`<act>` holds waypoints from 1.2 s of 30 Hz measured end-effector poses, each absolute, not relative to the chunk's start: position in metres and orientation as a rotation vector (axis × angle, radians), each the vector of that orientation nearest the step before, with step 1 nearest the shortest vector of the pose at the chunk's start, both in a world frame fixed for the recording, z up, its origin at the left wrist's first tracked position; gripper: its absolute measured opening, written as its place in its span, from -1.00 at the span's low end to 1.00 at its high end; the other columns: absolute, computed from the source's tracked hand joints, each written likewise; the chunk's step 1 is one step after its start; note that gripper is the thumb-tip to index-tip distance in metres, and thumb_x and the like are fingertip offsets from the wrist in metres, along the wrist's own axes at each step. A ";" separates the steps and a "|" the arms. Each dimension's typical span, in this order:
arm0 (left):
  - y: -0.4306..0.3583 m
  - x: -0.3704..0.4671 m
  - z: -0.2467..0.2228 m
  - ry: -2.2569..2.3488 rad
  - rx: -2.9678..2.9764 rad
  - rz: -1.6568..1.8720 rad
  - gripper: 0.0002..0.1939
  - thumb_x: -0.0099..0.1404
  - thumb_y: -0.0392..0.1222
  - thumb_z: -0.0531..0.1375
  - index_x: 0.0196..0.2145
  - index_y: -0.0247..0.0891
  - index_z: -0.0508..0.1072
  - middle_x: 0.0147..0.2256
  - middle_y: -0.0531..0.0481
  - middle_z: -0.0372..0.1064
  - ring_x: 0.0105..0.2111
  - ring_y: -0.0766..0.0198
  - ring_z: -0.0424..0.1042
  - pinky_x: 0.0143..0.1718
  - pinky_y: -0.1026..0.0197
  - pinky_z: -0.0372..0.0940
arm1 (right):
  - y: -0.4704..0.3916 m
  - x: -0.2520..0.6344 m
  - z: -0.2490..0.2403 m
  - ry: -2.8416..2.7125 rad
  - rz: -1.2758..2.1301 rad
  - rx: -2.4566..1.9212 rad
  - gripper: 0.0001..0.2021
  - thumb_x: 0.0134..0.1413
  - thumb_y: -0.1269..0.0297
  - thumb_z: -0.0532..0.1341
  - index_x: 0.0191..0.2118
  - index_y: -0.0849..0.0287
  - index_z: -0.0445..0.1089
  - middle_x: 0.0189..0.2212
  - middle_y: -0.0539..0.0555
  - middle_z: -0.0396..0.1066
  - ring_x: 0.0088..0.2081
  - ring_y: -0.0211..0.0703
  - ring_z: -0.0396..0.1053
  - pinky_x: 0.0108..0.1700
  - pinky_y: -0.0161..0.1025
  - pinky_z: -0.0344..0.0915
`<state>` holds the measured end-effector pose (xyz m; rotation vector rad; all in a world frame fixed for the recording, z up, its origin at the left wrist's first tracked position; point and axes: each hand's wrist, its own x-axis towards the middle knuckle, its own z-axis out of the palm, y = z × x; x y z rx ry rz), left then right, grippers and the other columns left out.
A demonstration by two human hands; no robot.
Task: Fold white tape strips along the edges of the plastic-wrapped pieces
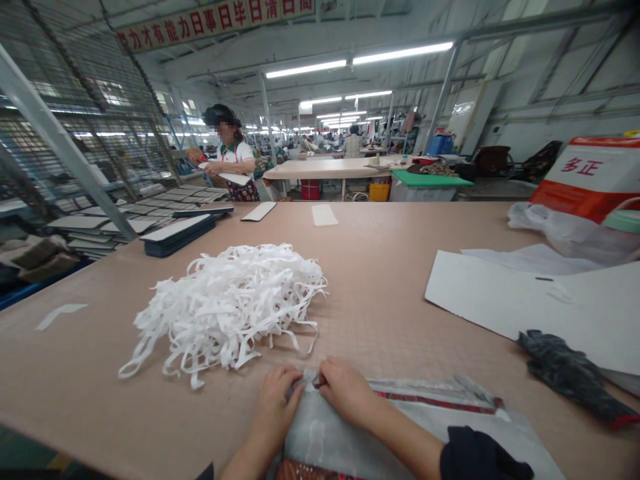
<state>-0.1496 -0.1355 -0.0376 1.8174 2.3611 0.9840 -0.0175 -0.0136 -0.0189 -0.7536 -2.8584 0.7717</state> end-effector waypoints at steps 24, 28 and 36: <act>-0.134 -0.127 -0.028 2.573 2.063 0.582 -0.87 0.20 -0.30 0.05 -0.41 -0.18 0.38 -0.41 0.01 0.30 -0.36 0.18 0.28 -0.30 0.12 0.13 | 0.011 -0.035 -0.030 -2.744 1.005 -0.196 -0.80 0.02 0.50 0.02 -0.39 0.21 0.39 -0.38 0.02 0.36 -0.27 -0.24 0.27 -0.19 -0.35 0.17; -0.136 -0.125 -0.026 2.564 2.190 0.479 -0.85 0.20 -0.35 0.05 -0.39 -0.18 0.38 -0.33 -0.01 0.32 -0.30 0.20 0.26 -0.22 0.11 0.09 | 0.011 -0.043 -0.029 -2.789 0.984 -0.316 -0.80 0.01 0.49 0.01 -0.42 0.21 0.37 -0.41 0.03 0.35 -0.33 -0.25 0.26 -0.25 -0.35 0.18; -0.138 -0.127 -0.027 2.514 2.205 0.292 -0.83 0.21 -0.36 0.04 -0.32 -0.17 0.37 -0.37 0.00 0.30 -0.35 0.20 0.24 -0.26 0.10 0.09 | 0.020 -0.040 -0.033 -2.783 1.076 -0.168 -0.74 -0.10 0.58 0.03 -0.35 0.20 0.39 -0.37 0.01 0.39 -0.31 -0.26 0.29 -0.24 -0.38 0.20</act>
